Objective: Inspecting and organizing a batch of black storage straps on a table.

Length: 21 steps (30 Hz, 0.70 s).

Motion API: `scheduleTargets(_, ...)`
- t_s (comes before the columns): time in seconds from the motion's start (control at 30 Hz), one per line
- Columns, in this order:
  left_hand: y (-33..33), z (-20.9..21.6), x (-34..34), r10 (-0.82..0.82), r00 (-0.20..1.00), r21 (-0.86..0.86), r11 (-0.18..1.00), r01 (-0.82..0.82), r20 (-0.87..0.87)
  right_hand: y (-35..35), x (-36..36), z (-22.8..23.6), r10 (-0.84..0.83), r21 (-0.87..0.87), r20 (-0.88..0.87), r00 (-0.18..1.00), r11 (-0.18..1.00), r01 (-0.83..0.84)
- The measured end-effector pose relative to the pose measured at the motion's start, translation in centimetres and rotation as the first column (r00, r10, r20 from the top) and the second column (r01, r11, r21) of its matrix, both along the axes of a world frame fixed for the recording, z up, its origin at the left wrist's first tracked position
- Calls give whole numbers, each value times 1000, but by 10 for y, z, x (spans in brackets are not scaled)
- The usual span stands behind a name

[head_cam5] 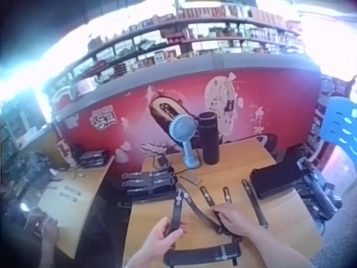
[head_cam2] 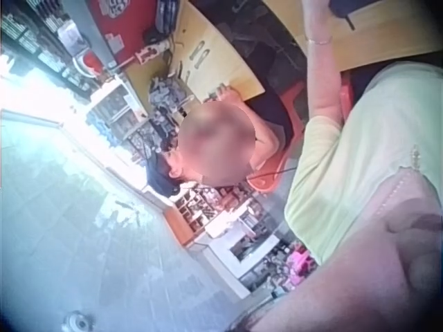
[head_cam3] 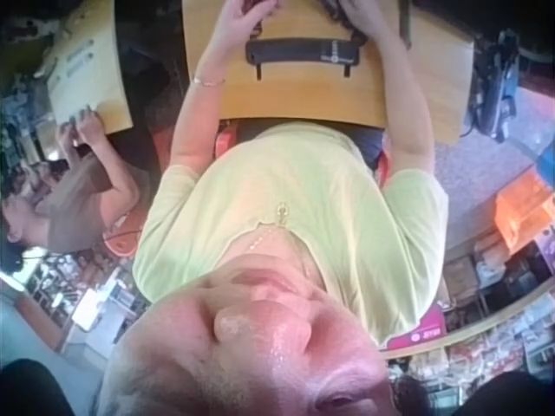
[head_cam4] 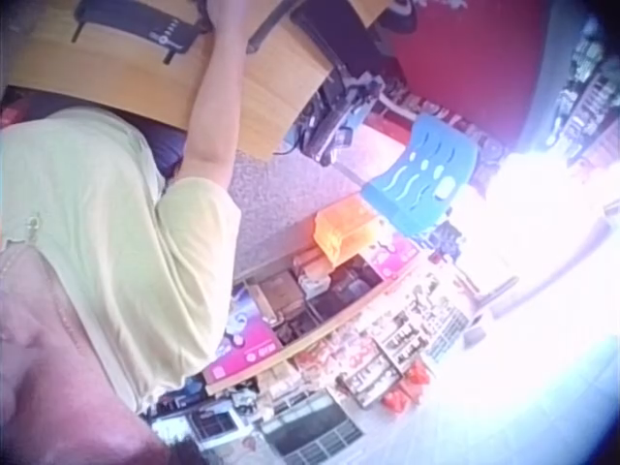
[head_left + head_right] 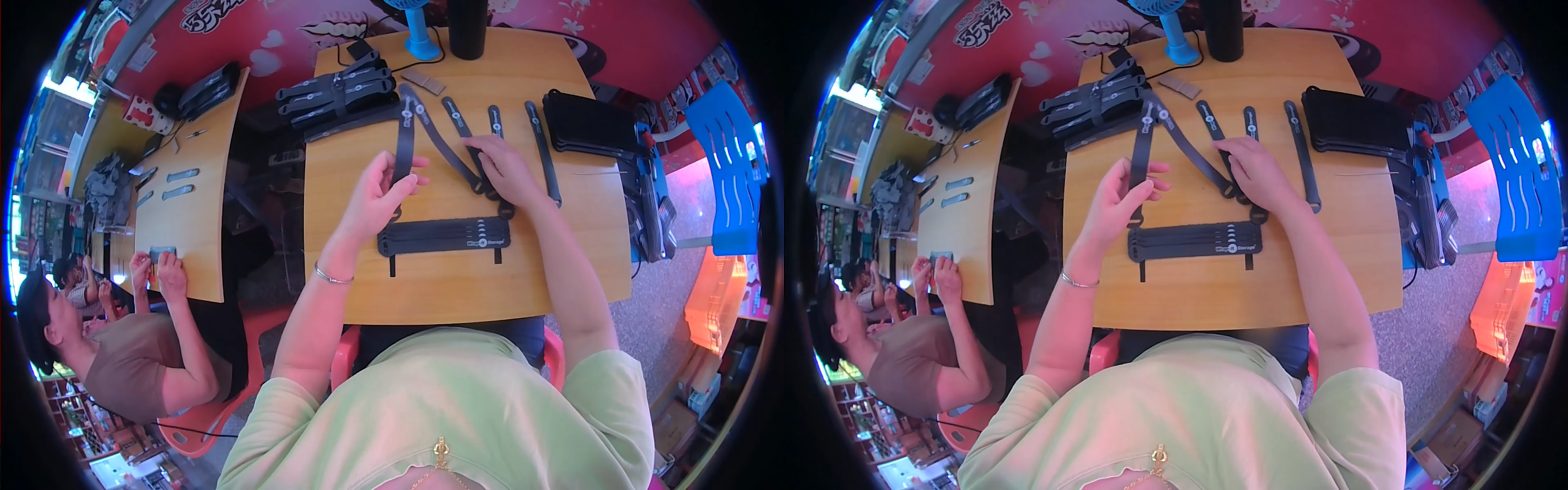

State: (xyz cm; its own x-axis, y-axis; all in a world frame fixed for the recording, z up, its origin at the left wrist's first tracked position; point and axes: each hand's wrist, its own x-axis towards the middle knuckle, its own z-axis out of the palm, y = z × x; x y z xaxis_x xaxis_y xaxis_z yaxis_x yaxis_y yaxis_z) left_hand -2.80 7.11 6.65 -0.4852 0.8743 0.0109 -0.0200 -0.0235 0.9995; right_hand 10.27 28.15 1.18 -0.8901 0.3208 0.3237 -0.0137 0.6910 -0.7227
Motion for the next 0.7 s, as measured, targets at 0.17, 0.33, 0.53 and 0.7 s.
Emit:
scheduleTargets(0.17,-10,0,2,16,1000,21,1000,-16,-8,4,0,4,-51,52,-21,999,997,52)
scheduleTargets(0.33,-16,4,-3,39,998,280,959,-50,43,12,2,-5,-125,173,0,992,977,123)
scheduleTargets(0.53,-28,10,-13,30,991,371,929,21,-131,9,-3,-2,-125,266,30,992,957,112)
scheduleTargets(0.7,-28,29,-20,3,1000,539,842,6,-15,16,-3,-7,-108,309,7,994,946,101)
